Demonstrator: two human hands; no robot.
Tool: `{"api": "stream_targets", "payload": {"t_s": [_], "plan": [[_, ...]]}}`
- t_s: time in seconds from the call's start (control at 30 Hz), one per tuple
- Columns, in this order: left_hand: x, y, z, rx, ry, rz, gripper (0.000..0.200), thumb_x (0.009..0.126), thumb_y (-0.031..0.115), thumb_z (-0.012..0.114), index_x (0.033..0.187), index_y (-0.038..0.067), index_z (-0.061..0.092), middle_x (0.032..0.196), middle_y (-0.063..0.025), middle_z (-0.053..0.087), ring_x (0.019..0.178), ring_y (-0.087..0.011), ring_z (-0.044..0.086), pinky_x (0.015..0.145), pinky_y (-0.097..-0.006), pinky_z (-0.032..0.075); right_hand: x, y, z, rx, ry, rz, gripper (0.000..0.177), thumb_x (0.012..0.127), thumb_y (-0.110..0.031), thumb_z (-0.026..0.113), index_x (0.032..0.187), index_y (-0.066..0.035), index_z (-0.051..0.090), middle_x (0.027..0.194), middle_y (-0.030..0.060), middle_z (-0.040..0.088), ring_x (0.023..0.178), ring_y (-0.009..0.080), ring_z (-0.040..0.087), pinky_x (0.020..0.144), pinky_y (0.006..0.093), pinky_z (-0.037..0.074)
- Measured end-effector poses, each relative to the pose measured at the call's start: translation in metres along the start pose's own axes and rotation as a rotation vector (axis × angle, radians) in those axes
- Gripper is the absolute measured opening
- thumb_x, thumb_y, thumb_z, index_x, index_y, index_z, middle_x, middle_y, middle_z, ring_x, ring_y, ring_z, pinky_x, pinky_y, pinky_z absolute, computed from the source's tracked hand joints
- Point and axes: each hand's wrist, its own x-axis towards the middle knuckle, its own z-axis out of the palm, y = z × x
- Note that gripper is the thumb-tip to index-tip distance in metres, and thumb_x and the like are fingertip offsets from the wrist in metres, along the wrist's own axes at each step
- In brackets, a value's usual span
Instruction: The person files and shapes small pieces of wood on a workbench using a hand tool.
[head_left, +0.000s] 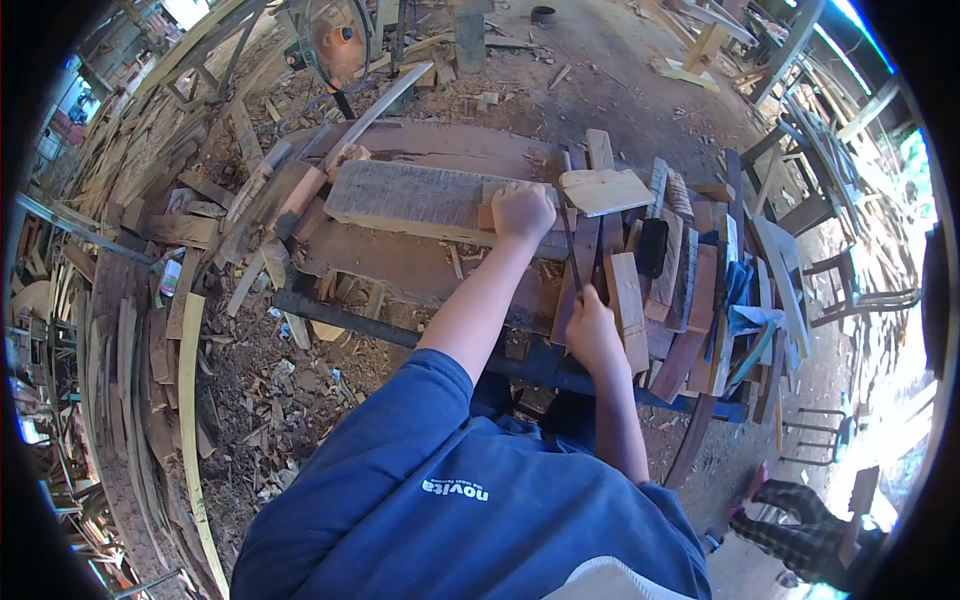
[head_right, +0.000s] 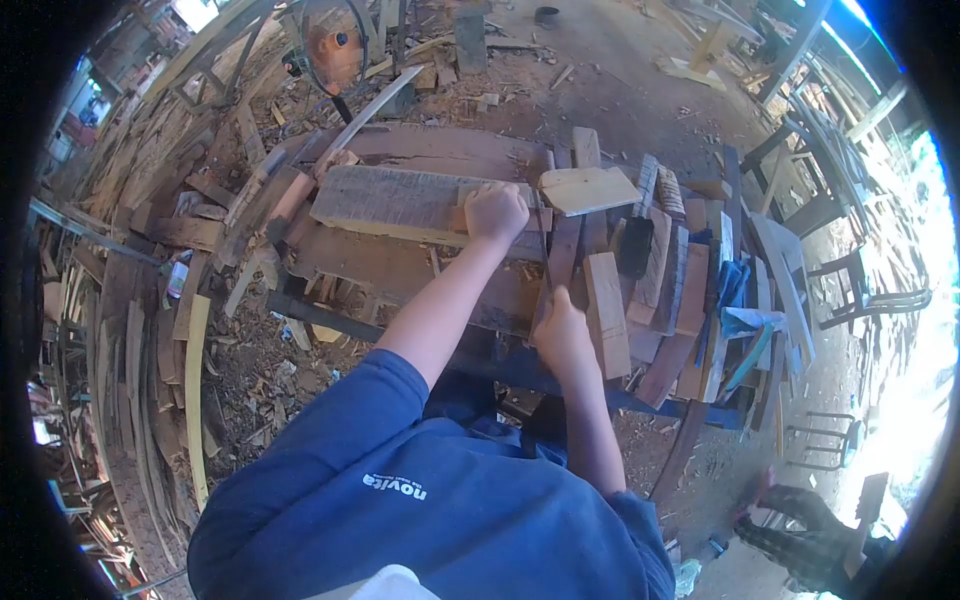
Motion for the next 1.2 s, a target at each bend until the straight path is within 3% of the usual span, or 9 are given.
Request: {"api": "stream_targets", "payload": {"t_s": [0.07, 0.23, 0.33, 0.5, 0.77, 1.2], "plan": [[0.000, 0.000, -0.001, -0.017, -0.012, 0.005, 0.019, 0.079, 0.022, 0.055, 0.076, 0.010, 0.070, 0.083, -0.0103, 0.070, 0.082, -0.0273, 0.067, 0.076, -0.0422, 0.051, 0.042, 0.008, 0.016, -0.033, 0.106, -0.024, 0.025, 0.096, -0.015, 0.050, 0.114, 0.003, 0.053, 0.100, 0.0345, 0.062, 0.101, 0.0503, 0.058, 0.082, 0.0495, 0.048], [0.001, 0.001, -0.002, -0.030, 0.003, -0.027, 0.020, 0.079, 0.022, 0.054, 0.077, 0.010, 0.070, 0.083, -0.0103, 0.070, 0.084, -0.0266, 0.067, 0.076, -0.0420, 0.050, 0.063, 0.004, 0.021, 0.088, 0.193, -0.156, 0.023, 0.096, -0.017, 0.051, 0.109, 0.002, 0.053, 0.098, 0.0352, 0.062, 0.099, 0.0532, 0.057, 0.080, 0.0528, 0.049], [0.000, 0.004, -0.003, -0.034, -0.013, -0.028, 0.021, 0.079, 0.022, 0.054, 0.077, 0.009, 0.071, 0.084, -0.0111, 0.070, 0.085, -0.0266, 0.067, 0.076, -0.0419, 0.050, 0.018, -0.002, 0.012, 0.040, 0.064, -0.006, 0.024, 0.096, -0.013, 0.048, 0.117, 0.000, 0.050, 0.100, 0.0370, 0.061, 0.101, 0.0526, 0.057, 0.083, 0.0558, 0.046], [0.001, 0.003, 0.000, -0.010, -0.043, 0.006, 0.021, 0.080, 0.021, 0.054, 0.077, 0.009, 0.071, 0.084, -0.0110, 0.070, 0.084, -0.0269, 0.067, 0.076, -0.0423, 0.050, -0.051, 0.024, 0.006, 0.092, 0.068, 0.006, 0.027, 0.095, -0.012, 0.049, 0.119, 0.002, 0.049, 0.098, 0.0366, 0.062, 0.098, 0.0535, 0.058, 0.082, 0.0557, 0.047], [0.004, 0.002, 0.001, 0.013, -0.012, -0.093, 0.022, 0.082, 0.021, 0.053, 0.079, 0.010, 0.071, 0.085, -0.0096, 0.071, 0.085, -0.0268, 0.068, 0.078, -0.0417, 0.051, -0.020, 0.023, -0.024, -0.026, 0.066, 0.018, 0.016, 0.095, -0.013, 0.048, 0.105, 0.000, 0.050, 0.094, 0.0346, 0.062, 0.095, 0.0535, 0.058, 0.079, 0.0573, 0.046], [0.004, 0.000, 0.008, -0.001, -0.001, -0.086, 0.022, 0.080, 0.024, 0.054, 0.077, 0.011, 0.072, 0.087, -0.0091, 0.072, 0.083, -0.0263, 0.068, 0.078, -0.0415, 0.051, -0.023, -0.008, 0.003, -0.067, -0.116, 0.025, 0.017, 0.097, -0.018, 0.044, 0.108, -0.005, 0.046, 0.097, 0.0352, 0.063, 0.098, 0.0526, 0.060, 0.084, 0.0590, 0.047]]}}
